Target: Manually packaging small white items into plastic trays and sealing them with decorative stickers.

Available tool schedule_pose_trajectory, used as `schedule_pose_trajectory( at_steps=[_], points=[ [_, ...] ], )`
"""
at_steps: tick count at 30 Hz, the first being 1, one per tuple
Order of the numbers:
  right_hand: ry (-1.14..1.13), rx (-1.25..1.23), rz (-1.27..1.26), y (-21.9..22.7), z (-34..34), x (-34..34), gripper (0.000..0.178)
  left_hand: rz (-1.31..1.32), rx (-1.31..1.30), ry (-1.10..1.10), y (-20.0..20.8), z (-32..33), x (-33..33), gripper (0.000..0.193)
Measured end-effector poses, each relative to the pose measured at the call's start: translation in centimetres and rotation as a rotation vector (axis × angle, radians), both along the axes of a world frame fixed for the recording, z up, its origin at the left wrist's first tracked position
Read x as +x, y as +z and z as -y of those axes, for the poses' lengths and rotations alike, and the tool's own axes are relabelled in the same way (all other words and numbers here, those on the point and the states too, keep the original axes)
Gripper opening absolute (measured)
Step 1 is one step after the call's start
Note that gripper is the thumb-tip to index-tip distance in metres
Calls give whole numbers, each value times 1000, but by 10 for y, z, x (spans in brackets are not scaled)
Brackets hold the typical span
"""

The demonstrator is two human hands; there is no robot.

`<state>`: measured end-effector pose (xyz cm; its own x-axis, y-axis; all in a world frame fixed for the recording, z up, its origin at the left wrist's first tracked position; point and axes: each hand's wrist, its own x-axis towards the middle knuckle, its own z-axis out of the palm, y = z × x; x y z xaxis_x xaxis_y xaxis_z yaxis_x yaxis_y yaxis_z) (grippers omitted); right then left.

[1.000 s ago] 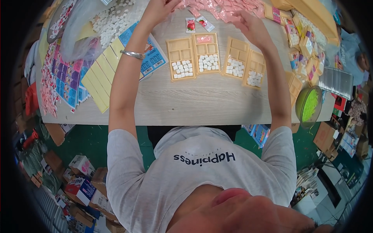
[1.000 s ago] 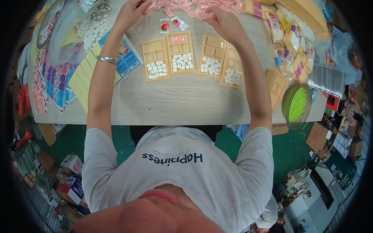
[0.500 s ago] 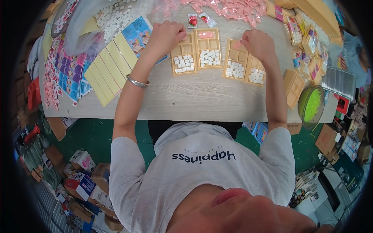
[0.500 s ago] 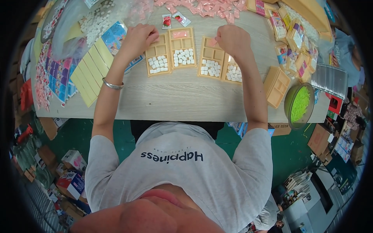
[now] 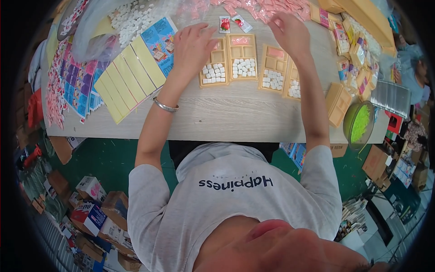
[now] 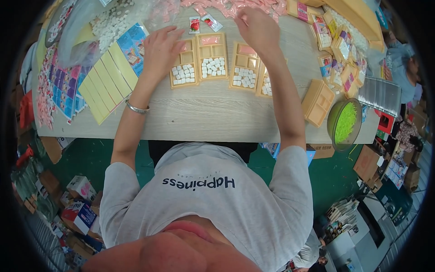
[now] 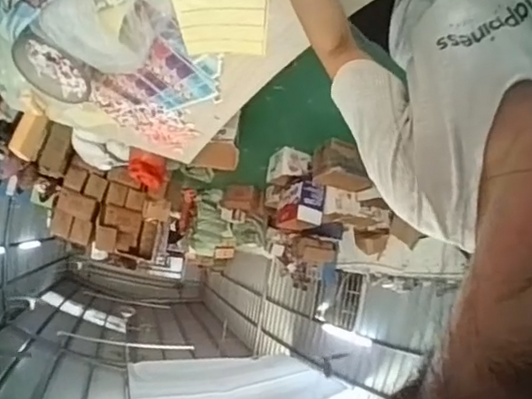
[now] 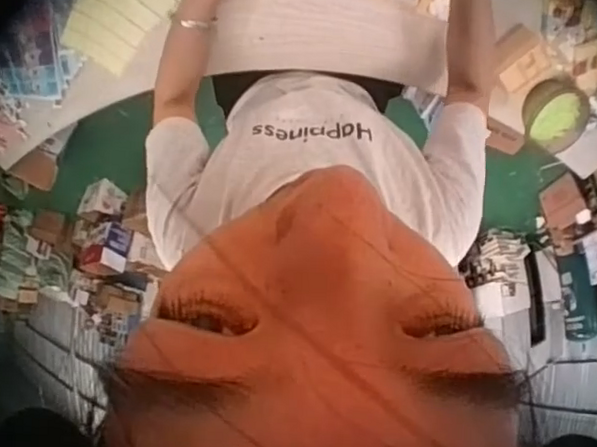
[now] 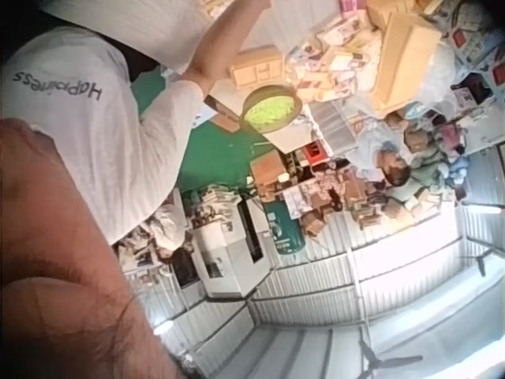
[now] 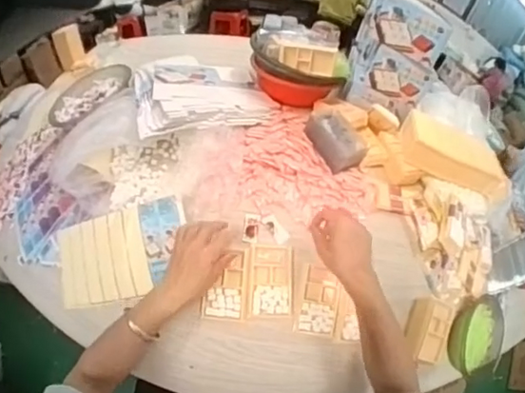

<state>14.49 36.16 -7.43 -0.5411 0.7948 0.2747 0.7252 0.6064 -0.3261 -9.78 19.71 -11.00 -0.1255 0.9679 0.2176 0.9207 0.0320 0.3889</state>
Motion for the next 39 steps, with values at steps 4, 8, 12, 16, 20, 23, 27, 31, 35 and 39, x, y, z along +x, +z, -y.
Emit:
schedule_pose_trajectory(
  at_steps=[4,8,12,16,20,23,27,31,35,39],
  points=[
    [45,68,197,-4,-33,-70,19,-188,-43,-116,-11,8,24,70],
    [103,196,258,-27,-56,-64,21,-254,-142,-151,-7,5,29,84],
    [198,312,-100,39,-23,19,22,-167,-29,-158,16,-8,61,83],
    [39,-199,98,42,11,101,18,-133,-43,-306,10,-19,114,79],
    [1,-255,2,5,22,150,18,-147,-45,-376,-5,-37,177,74],
    [62,-177,58,-11,28,155,16,-206,-23,-405,-17,-40,191,74],
    [-83,143,-133,17,52,167,20,-185,-89,-463,-10,-34,183,75],
    [-626,298,-137,36,48,301,25,-174,-103,-467,4,-36,199,77],
    [-1017,180,374,15,56,459,21,-188,-58,-565,1,-48,239,78],
    [-819,-101,255,10,58,480,22,-208,-64,-583,-5,-44,245,78]
  ],
)
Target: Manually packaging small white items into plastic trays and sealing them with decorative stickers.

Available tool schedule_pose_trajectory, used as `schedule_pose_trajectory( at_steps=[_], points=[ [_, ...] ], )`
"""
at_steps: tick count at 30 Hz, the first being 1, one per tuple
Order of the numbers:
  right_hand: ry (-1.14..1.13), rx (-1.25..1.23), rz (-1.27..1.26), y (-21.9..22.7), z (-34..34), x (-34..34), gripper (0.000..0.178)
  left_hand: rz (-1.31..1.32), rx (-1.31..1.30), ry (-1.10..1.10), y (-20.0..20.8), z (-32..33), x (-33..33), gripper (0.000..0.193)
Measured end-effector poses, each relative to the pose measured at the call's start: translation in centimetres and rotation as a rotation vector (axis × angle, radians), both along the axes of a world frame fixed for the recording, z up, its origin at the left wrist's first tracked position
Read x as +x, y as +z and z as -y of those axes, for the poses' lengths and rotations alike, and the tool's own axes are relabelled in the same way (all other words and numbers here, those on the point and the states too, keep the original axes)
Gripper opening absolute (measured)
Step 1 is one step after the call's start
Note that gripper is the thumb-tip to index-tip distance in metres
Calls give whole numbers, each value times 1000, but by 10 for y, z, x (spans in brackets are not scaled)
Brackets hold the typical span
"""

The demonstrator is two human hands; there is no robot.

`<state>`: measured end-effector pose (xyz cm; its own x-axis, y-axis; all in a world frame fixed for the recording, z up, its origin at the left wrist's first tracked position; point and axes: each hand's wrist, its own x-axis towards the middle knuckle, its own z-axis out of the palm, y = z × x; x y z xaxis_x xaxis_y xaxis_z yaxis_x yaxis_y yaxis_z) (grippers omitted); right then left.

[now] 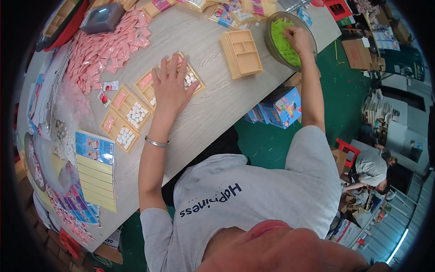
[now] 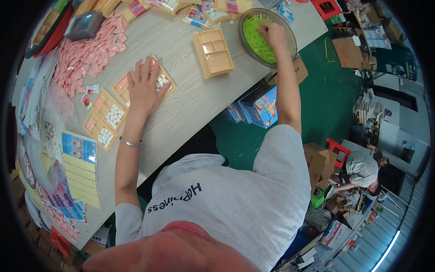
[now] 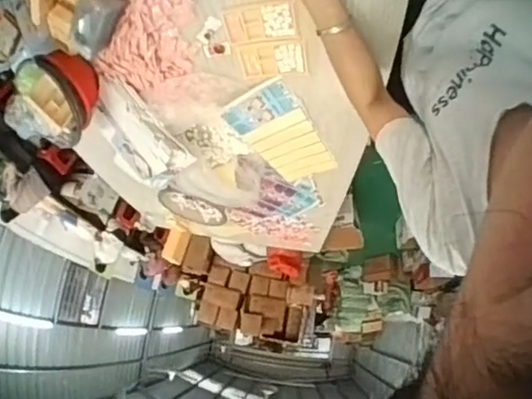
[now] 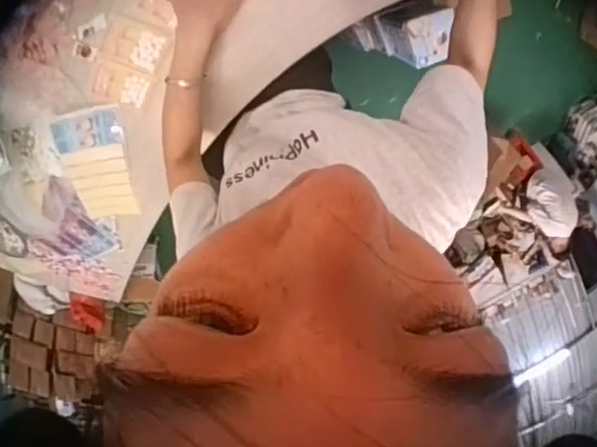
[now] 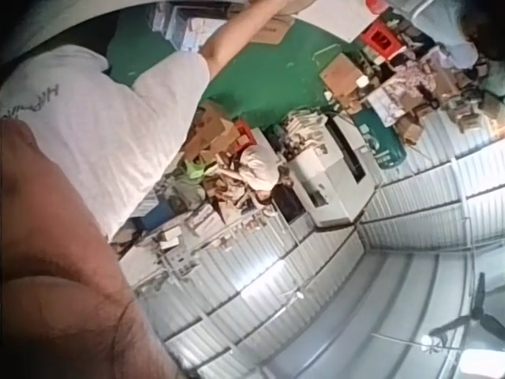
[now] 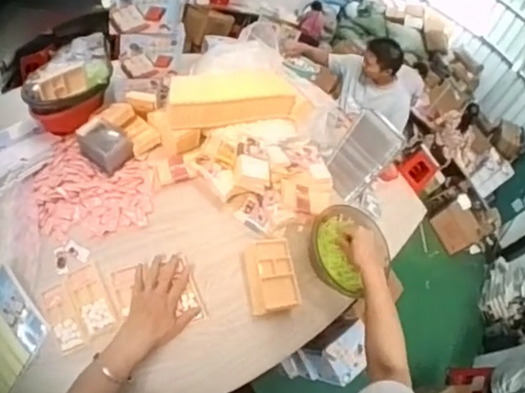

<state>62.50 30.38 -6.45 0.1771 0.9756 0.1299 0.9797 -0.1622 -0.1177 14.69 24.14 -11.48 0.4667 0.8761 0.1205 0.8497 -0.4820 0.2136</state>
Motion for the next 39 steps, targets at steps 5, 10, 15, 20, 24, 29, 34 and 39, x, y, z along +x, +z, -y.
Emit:
schedule_pose_trajectory(
  at_steps=[5,10,15,20,24,29,34,39],
  points=[
    [-51,96,96,17,24,6,22,0,-25,-17,1,4,-6,79],
    [-260,44,172,53,46,-15,19,184,39,15,30,-4,5,76],
    [386,316,-624,61,52,-134,12,740,-236,283,72,-14,7,37],
    [798,199,-427,21,32,-293,9,828,173,485,32,-24,-40,23],
    [759,125,-122,-12,16,-326,20,659,165,420,36,-5,-62,21],
    [525,423,-272,31,27,-242,30,537,126,466,26,4,-103,17],
    [-187,-10,298,25,39,-42,37,643,30,400,39,3,-71,14],
    [-6,19,-58,6,39,5,29,736,-52,302,56,13,-27,14]
  ],
)
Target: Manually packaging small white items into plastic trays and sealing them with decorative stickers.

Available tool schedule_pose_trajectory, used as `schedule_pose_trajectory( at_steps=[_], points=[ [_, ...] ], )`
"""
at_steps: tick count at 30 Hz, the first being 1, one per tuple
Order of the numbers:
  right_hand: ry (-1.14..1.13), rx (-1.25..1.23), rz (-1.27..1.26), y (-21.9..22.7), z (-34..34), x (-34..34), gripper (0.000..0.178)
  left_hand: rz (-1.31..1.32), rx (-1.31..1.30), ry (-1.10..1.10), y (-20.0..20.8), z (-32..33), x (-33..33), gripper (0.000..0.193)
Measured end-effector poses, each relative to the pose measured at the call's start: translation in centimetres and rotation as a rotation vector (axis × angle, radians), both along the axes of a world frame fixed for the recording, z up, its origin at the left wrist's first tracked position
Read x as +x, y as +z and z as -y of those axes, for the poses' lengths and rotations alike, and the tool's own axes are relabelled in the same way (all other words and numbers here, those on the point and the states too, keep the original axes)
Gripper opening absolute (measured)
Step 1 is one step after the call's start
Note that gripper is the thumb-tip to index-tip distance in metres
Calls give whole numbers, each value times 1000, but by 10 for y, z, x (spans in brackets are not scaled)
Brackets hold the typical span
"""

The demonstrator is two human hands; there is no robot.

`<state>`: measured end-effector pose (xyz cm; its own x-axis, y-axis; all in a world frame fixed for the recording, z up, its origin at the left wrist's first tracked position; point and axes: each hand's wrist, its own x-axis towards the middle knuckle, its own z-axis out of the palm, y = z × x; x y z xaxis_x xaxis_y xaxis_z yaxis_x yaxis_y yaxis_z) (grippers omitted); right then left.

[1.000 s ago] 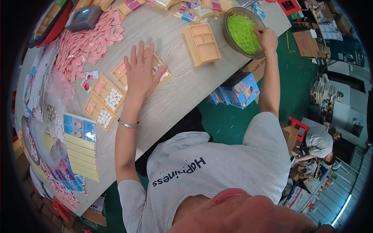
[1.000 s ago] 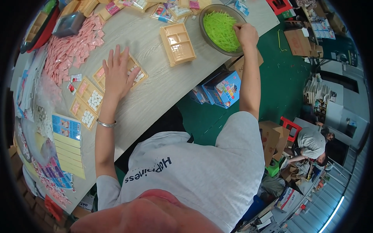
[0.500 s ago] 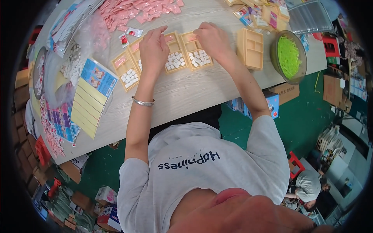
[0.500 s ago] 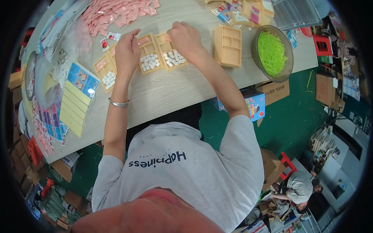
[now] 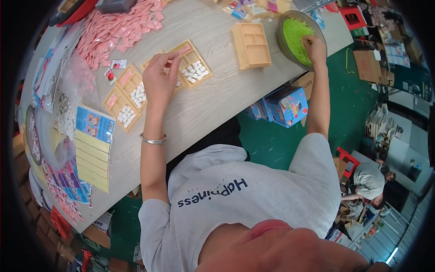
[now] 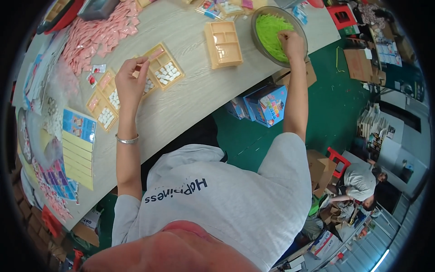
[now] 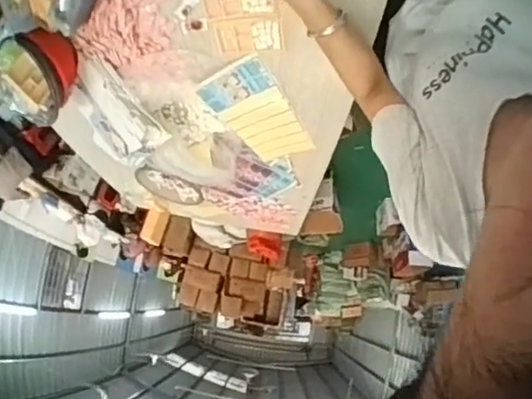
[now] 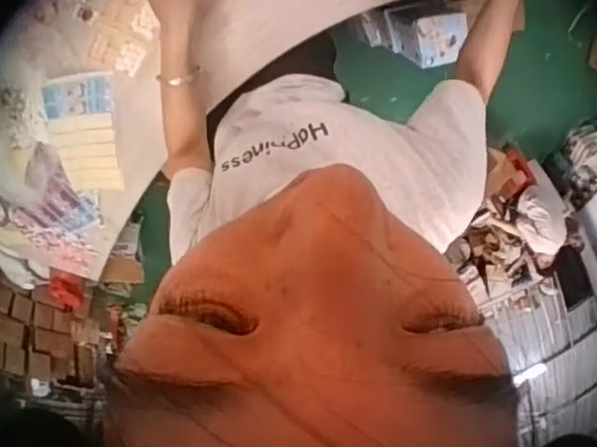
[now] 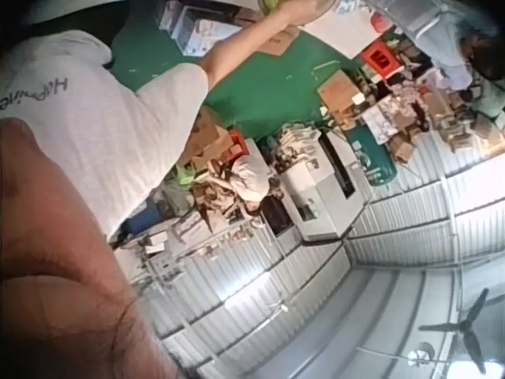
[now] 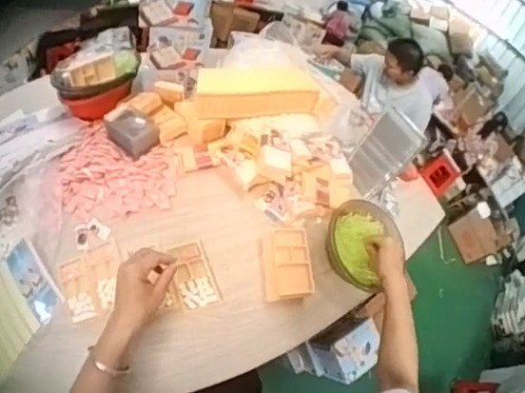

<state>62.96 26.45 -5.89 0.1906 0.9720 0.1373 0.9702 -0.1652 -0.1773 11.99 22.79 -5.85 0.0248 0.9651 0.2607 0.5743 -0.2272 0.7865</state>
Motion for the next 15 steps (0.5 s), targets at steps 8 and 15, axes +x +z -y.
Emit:
schedule_pose_trajectory(
  at_steps=[8,15],
  points=[
    [-57,-116,-630,37,-5,56,17,196,-58,-88,8,-8,33,12],
    [-111,131,-1170,65,-14,9,21,1435,-752,-370,24,-20,92,55]
  ],
)
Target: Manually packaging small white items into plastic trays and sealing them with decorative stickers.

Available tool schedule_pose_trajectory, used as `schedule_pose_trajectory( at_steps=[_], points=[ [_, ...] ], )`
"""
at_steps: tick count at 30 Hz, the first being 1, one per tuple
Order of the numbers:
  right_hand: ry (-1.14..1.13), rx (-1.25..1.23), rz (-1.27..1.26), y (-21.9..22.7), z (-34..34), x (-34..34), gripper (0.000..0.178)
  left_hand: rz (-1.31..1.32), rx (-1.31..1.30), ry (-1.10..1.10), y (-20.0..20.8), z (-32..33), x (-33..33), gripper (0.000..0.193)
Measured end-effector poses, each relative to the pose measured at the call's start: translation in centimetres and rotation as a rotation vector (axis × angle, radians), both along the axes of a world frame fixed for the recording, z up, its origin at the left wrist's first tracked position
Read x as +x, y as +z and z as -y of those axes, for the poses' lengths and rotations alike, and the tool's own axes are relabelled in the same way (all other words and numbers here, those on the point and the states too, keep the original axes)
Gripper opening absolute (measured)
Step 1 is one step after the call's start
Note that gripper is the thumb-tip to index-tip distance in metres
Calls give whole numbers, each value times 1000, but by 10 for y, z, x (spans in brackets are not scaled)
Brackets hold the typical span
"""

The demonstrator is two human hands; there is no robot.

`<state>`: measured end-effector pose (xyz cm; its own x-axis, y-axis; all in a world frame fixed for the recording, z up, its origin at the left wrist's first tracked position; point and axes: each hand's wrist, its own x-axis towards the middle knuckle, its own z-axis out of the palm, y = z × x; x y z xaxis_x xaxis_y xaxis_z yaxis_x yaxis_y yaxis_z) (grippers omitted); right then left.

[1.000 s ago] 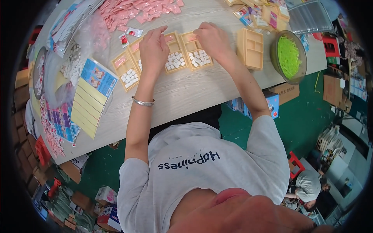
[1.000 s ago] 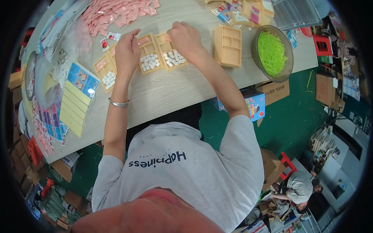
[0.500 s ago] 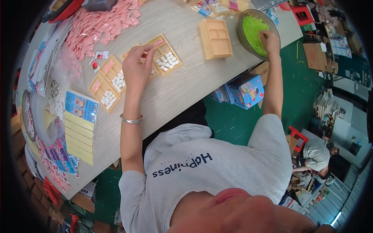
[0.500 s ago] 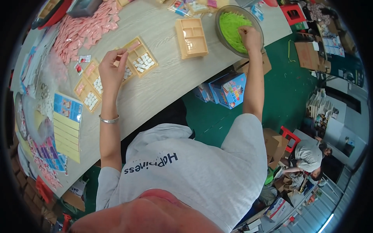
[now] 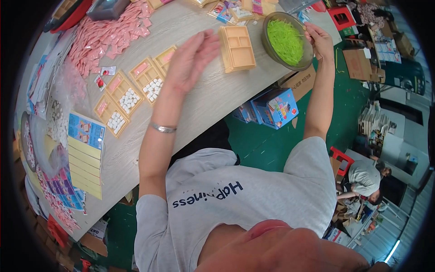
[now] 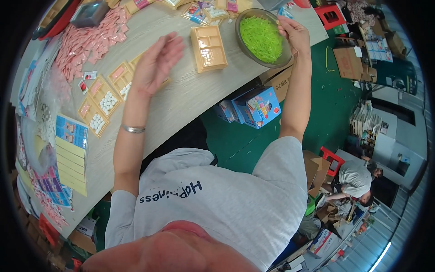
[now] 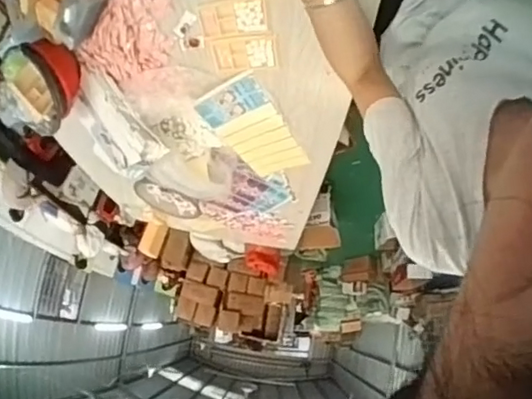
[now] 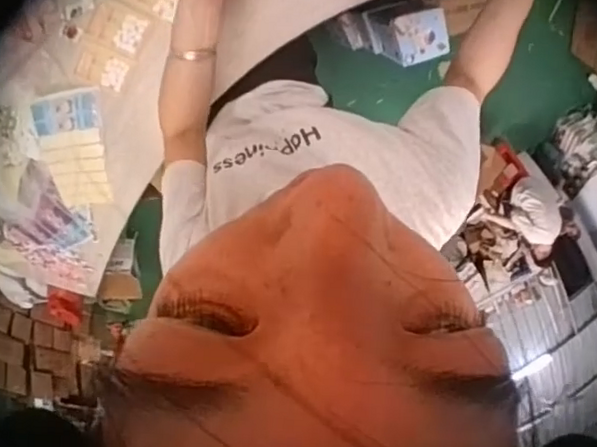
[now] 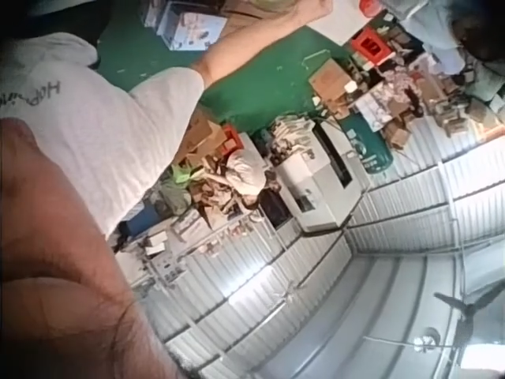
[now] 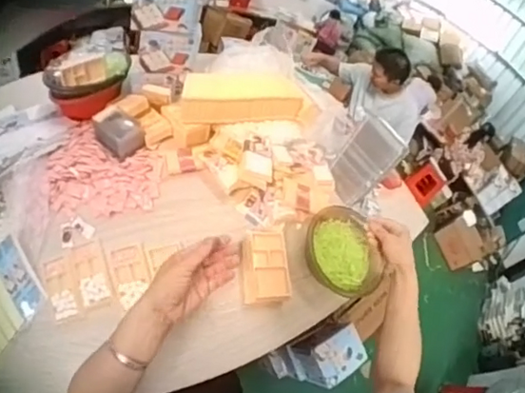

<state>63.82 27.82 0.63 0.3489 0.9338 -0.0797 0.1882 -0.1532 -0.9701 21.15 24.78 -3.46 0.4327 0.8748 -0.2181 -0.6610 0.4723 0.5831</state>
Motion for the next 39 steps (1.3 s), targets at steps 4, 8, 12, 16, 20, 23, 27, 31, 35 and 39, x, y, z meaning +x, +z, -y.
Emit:
schedule_pose_trajectory(
  at_steps=[4,8,12,16,20,23,27,31,35,39],
  points=[
    [349,135,5,30,16,-165,18,529,-273,-214,8,19,33,72],
    [522,298,111,-11,49,-314,17,941,-66,120,-9,32,11,60],
    [556,777,586,-48,54,-398,19,502,-303,663,-38,36,-51,42],
    [673,807,415,-54,48,-450,12,635,-385,721,-70,46,-123,36],
    [562,349,397,-57,20,-458,9,738,-353,817,-75,55,-164,36],
    [742,604,812,-103,-14,-433,15,771,-241,690,-73,60,-184,34],
    [618,811,915,-95,-8,-448,15,500,-300,744,-49,71,-196,36],
    [781,495,411,-43,40,-479,15,450,-200,739,-48,75,-198,40],
    [1012,366,585,-41,61,-504,18,330,-227,888,-45,75,-191,43],
    [1010,373,647,-49,62,-516,18,358,-273,907,-51,79,-198,38]
  ],
)
